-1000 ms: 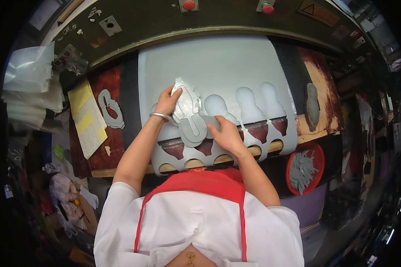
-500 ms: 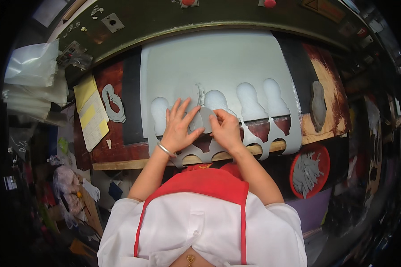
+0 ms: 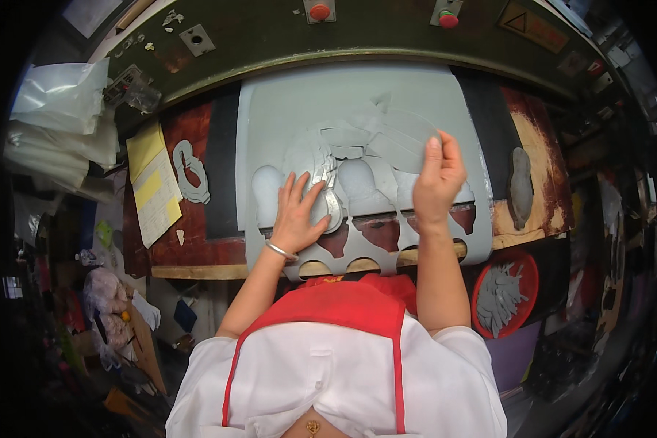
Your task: The person operates a die-cutting machine to cut grey material into shoe-shaped pieces. They feed sheets into the machine, press a button to activate the press, then remove and stack the cut pieces. The person repeats this cycle multiple times.
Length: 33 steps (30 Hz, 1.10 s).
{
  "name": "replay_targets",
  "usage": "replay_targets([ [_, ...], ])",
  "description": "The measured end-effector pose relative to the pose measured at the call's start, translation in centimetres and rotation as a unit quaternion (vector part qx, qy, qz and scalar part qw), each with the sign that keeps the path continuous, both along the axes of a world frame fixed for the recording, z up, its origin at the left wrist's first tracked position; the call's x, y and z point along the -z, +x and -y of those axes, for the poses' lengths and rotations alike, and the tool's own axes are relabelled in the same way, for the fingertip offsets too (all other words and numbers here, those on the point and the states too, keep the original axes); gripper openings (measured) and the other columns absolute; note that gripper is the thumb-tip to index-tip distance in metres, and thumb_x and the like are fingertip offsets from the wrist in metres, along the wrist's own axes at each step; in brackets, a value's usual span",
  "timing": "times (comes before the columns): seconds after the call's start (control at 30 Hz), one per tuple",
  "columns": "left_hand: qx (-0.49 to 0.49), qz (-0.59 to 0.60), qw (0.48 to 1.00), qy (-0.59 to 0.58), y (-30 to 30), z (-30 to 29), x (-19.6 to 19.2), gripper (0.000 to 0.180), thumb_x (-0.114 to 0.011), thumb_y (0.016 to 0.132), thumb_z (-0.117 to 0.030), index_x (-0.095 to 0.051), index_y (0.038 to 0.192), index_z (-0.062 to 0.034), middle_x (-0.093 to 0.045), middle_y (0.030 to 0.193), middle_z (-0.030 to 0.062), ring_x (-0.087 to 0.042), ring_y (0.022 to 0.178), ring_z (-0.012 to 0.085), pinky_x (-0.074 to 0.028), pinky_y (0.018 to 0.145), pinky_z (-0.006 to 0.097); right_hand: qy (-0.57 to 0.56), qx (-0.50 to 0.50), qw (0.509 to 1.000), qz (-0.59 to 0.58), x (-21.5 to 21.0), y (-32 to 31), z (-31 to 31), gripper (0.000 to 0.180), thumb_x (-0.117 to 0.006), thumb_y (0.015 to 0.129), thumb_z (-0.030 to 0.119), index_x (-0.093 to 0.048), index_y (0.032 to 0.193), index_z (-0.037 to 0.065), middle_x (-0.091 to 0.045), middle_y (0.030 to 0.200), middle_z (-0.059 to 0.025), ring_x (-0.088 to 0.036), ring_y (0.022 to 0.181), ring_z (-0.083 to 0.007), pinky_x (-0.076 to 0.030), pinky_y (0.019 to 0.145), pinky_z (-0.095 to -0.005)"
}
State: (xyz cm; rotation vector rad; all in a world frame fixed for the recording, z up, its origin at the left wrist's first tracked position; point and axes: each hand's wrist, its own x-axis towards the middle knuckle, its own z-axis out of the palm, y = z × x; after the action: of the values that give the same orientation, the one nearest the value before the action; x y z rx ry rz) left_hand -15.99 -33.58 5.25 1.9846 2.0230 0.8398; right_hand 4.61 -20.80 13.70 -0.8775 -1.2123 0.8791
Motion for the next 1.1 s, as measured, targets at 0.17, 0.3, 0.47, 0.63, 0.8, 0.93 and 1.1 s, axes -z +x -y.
replay_targets([
  [0.17,-0.001,0.021,1.0,-0.008,-0.7,-0.1,-0.4,0.066,-0.073,0.073,-0.03,-0.048,0.131,-0.0103,-0.037,0.14,0.0178,-0.022,0.135,0.0405,-0.023,0.105,0.063,-0.159,-0.032,0.983,-0.091,3.3,6.3,0.7,0.017,-0.052,0.095,0.015,-0.057,0.1,-0.001,-0.062,0.091,-0.0044,-0.057,0.077,-0.0117,-0.049,0.065,-0.0267],
  [0.3,-0.034,0.061,0.997,0.011,-0.7,-0.9,-1.2,0.055,-0.071,0.076,-0.02,-0.052,0.126,-0.0069,-0.045,0.131,0.0177,-0.035,0.128,0.0403,-0.027,0.106,0.057,-0.295,-0.046,0.93,-0.214,6.5,9.3,3.6,0.012,-0.054,0.093,0.013,-0.054,0.099,0.003,-0.063,0.095,-0.0092,-0.062,0.082,-0.0192,-0.055,0.067,-0.0353],
  [0.47,0.058,0.082,0.987,0.122,0.9,-6.2,-1.9,0.034,-0.068,0.077,-0.011,-0.061,0.11,-0.0034,-0.057,0.114,0.0145,-0.049,0.116,0.0324,-0.037,0.101,0.044,-0.361,-0.092,0.885,-0.279,9.3,10.0,6.2,0.014,-0.05,0.082,-0.001,-0.052,0.095,0.0,-0.062,0.095,-0.0096,-0.062,0.084,-0.0214,-0.054,0.077,-0.0356],
  [0.63,0.107,-0.123,0.981,0.11,3.6,-14.3,-1.0,0.045,-0.073,0.074,-0.024,-0.06,0.113,-0.0043,-0.058,0.115,0.0168,-0.05,0.114,0.0336,-0.04,0.097,0.044,-0.42,-0.14,0.861,-0.251,9.5,10.0,7.4,0.042,-0.044,0.072,-0.004,-0.051,0.114,-0.004,-0.06,0.108,-0.0143,-0.061,0.101,-0.0245,-0.05,0.088,-0.0372],
  [0.8,0.105,-0.194,0.975,-0.029,4.8,-18.2,-1.1,0.063,-0.074,0.07,-0.043,-0.058,0.117,-0.0048,-0.059,0.111,0.0168,-0.055,0.103,0.0314,-0.044,0.09,0.043,-0.383,-0.191,0.869,-0.25,9.4,9.6,7.7,0.048,-0.055,0.086,-0.001,-0.038,0.13,-0.009,-0.061,0.107,-0.0154,-0.061,0.097,-0.0195,-0.052,0.081,-0.0313],
  [0.93,0.149,-0.25,0.953,-0.089,3.8,-20.2,-1.8,0.057,-0.074,0.071,-0.044,-0.06,0.108,-0.0034,-0.061,0.103,0.0165,-0.058,0.095,0.0321,-0.046,0.082,0.041,-0.387,-0.171,0.881,-0.212,9.7,9.9,7.5,0.043,-0.058,0.087,0.002,-0.043,0.126,-0.009,-0.063,0.105,-0.0138,-0.063,0.094,-0.0178,-0.051,0.082,-0.0295],
  [1.1,0.116,0.036,0.987,-0.104,1.1,-22.7,-1.4,0.036,-0.065,0.083,-0.038,-0.061,0.091,-0.0029,-0.059,0.074,0.016,-0.058,0.071,0.0295,-0.046,0.066,0.036,-0.378,-0.162,0.888,-0.205,10.3,10.6,7.7,0.038,-0.058,0.088,0.004,-0.048,0.123,-0.006,-0.062,0.109,-0.0118,-0.062,0.096,-0.0174,-0.05,0.085,-0.029],
])
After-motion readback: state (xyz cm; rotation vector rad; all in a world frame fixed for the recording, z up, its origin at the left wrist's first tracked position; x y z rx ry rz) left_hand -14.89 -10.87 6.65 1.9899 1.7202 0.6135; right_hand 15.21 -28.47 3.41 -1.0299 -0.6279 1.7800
